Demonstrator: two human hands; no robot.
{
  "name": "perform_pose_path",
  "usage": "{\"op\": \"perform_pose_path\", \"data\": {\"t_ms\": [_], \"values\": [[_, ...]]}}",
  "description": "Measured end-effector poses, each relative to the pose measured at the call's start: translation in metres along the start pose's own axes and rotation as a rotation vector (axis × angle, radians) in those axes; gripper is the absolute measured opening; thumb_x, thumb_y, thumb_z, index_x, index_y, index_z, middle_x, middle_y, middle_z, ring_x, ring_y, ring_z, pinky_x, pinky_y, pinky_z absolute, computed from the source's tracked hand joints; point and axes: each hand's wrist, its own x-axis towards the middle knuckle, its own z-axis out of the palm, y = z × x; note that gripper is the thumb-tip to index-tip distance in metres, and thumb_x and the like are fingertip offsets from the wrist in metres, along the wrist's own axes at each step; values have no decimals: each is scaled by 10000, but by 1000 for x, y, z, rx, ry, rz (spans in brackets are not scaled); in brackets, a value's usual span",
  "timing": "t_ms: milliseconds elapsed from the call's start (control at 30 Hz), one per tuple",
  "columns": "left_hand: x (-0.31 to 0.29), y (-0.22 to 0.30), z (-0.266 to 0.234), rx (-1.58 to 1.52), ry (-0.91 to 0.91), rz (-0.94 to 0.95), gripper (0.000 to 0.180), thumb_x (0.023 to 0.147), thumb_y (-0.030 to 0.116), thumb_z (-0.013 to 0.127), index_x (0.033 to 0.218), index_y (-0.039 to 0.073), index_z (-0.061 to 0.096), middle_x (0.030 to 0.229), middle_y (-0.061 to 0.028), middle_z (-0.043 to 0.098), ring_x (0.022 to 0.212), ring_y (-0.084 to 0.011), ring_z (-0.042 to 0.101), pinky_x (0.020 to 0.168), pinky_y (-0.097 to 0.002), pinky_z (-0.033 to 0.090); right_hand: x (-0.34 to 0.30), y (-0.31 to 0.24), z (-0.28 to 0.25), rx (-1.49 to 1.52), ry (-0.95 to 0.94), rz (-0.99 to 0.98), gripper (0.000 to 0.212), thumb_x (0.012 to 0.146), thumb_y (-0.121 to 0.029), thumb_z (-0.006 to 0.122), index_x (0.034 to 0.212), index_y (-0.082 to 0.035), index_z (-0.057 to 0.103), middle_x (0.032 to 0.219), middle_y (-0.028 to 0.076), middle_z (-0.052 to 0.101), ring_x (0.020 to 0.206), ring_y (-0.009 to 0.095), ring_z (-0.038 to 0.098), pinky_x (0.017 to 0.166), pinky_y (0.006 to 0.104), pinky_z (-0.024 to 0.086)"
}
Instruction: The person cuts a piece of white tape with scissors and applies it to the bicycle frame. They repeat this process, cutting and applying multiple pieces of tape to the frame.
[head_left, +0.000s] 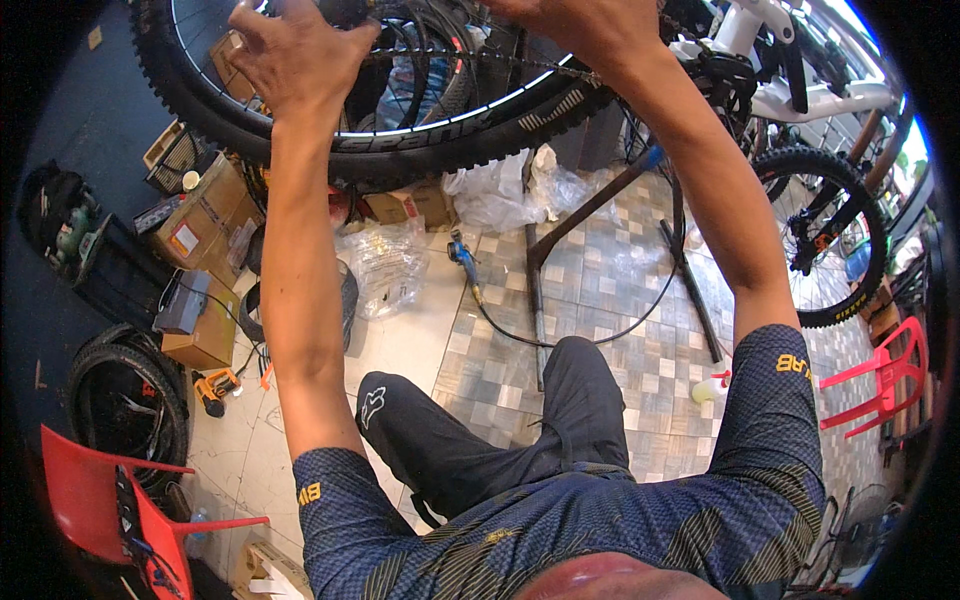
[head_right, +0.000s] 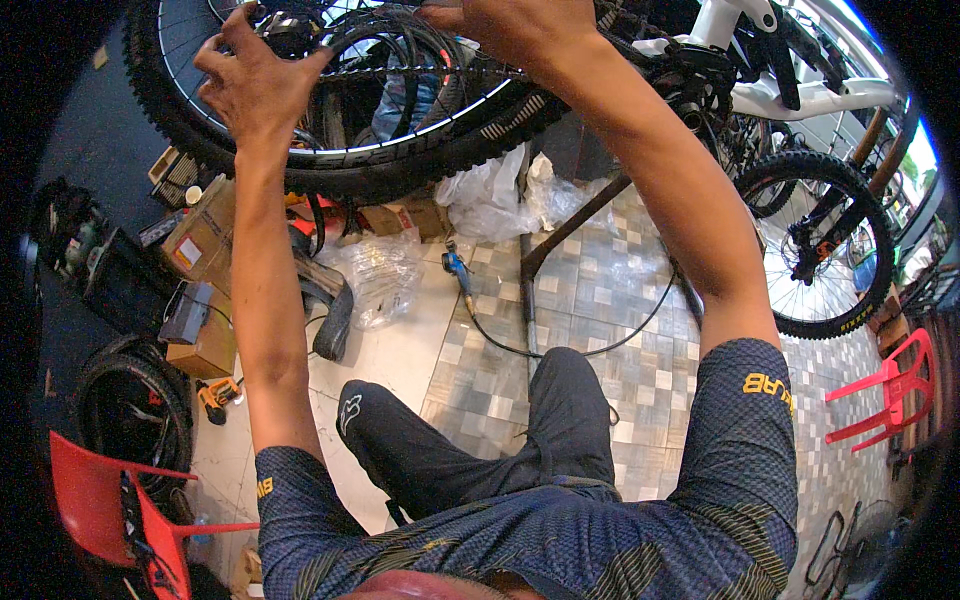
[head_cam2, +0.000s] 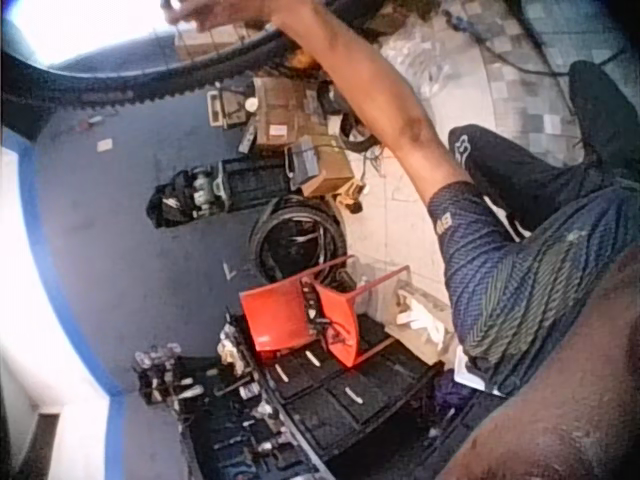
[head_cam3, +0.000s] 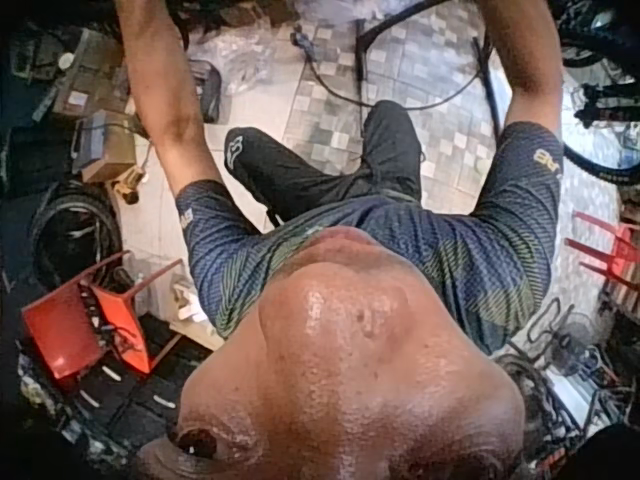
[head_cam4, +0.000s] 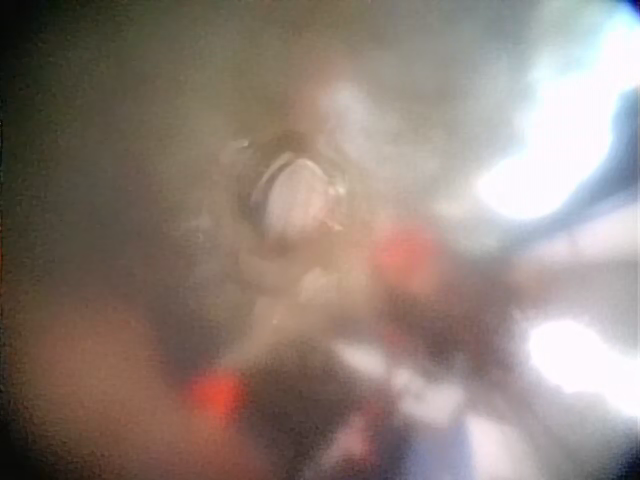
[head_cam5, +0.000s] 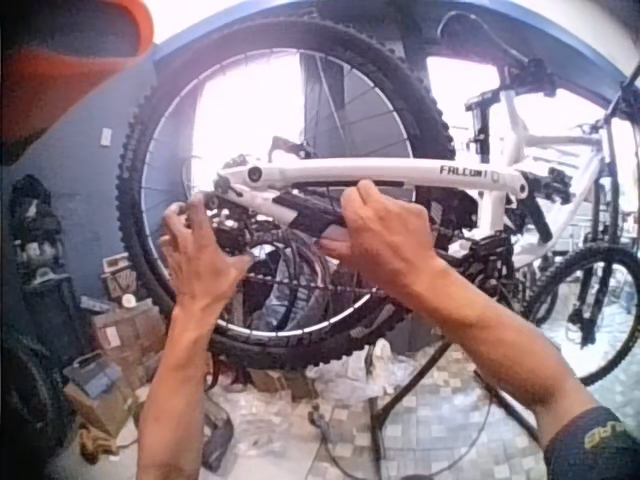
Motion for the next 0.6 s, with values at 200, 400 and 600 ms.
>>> {"op": "perform_pose_path", "data": {"t_ms": [200,400,600], "values": [[2,-15,4,1,35,90,1036,570,182,930,1435,121,363,1330,-228,402,1214,-462,486,1009,-548,414,-21,12,-16,17,-57,-31,491,723,-304,856,974,-59,513,941,86,580,871,283,669,654,392,559],[3,-11,0,-7,26,99,1015,575,155,919,1427,116,368,1307,-217,412,1213,-452,491,995,-546,418,-37,24,-17,-12,-80,-33,499,730,-248,855,1041,-60,514,976,87,572,906,287,665,666,394,563],[2,-3,-2,-8,-14,37,1027,566,164,912,1430,120,358,1336,-222,390,1250,-462,460,1021,-549,401,-43,38,-26,-28,-188,-89,539,740,-278,856,1103,-54,526,1014,115,577,921,305,665,682,410,565]]}}
